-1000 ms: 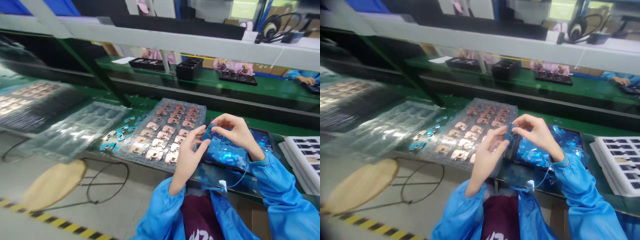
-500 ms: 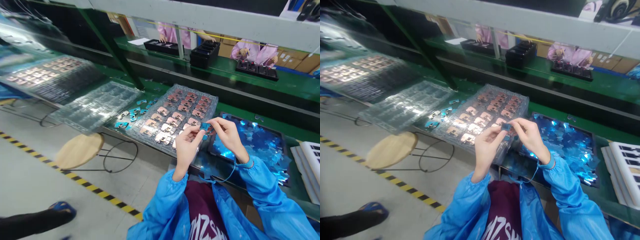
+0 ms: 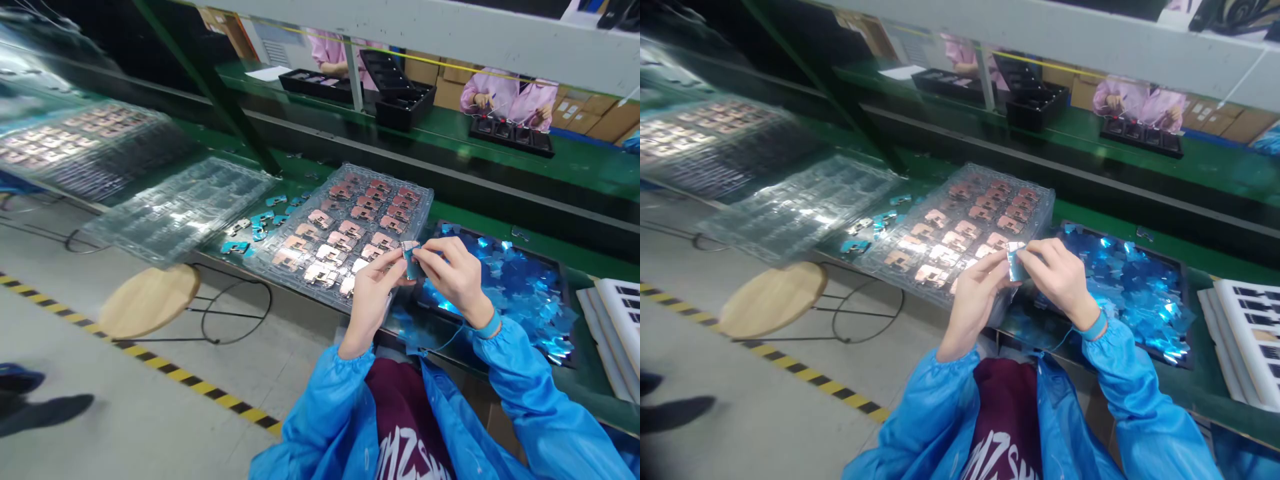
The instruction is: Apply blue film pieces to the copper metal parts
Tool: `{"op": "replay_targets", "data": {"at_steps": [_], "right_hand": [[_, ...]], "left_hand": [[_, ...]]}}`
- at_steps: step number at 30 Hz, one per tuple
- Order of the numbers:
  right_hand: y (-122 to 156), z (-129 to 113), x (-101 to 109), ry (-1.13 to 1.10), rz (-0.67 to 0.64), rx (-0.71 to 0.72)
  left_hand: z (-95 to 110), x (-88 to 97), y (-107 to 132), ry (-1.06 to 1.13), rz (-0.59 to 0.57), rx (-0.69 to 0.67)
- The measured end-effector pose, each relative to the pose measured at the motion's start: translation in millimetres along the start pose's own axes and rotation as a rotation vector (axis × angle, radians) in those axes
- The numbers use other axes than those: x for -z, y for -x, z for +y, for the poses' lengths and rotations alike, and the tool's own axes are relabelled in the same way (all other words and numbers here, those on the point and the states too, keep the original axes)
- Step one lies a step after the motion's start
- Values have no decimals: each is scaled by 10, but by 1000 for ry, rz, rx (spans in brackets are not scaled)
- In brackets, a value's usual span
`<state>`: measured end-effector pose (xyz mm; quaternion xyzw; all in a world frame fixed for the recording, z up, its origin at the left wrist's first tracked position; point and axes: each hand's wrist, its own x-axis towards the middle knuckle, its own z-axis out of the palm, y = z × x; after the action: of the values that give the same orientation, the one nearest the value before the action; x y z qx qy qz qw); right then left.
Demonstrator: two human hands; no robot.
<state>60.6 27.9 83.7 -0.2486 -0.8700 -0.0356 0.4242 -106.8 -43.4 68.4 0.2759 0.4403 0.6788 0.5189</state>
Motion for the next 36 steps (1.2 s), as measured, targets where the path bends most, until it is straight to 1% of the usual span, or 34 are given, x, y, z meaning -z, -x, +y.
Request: {"op": "replay_targets", "data": {"at_steps": [2,3,5,7,9,11,13,14,15,17,21,24,26,28,29,30,32,33,34,36], "right_hand": [[27,4,72,1,-54,84],[42,3,106,-21,-75,104],[82,-9,161,-100,-100,89],[138,-28,193,-211,-81,28],[206,-44,205,-325,-3,-111],[282,-38,210,-399,113,-318],[359,9,226,-405,188,-543],[398,53,243,-383,193,-634],[437,111,266,-349,176,-704],[525,263,329,-253,86,-807],[774,650,446,-29,-134,-903],[1021,925,465,97,-255,-927],[1171,1059,449,187,-336,-957],[1260,1123,424,297,-407,-974],[1267,1119,412,357,-421,-958],[1244,1086,401,408,-410,-921],[1105,930,381,425,-323,-793],[994,810,370,371,-259,-716],[862,669,355,269,-199,-634],[572,363,300,-17,-108,-459]], "left_hand": [[-10,18,-31,90,18,40],[-9,26,-46,126,23,61],[10,42,-73,179,28,96],[53,63,-102,203,33,108],[116,101,-148,206,39,93],[192,168,-221,196,56,50],[269,259,-314,169,82,-4],[304,308,-363,150,94,-27],[335,355,-409,130,104,-43],[380,439,-488,90,123,-62],[403,554,-586,-54,168,-130],[397,612,-622,-144,195,-186],[401,638,-626,-157,201,-197],[413,645,-605,-142,195,-183],[420,640,-582,-131,185,-170],[426,627,-552,-126,171,-156],[427,577,-472,-150,110,-124],[420,540,-425,-177,68,-110],[408,496,-377,-213,24,-99],[364,394,-284,-296,-55,-87]]}}
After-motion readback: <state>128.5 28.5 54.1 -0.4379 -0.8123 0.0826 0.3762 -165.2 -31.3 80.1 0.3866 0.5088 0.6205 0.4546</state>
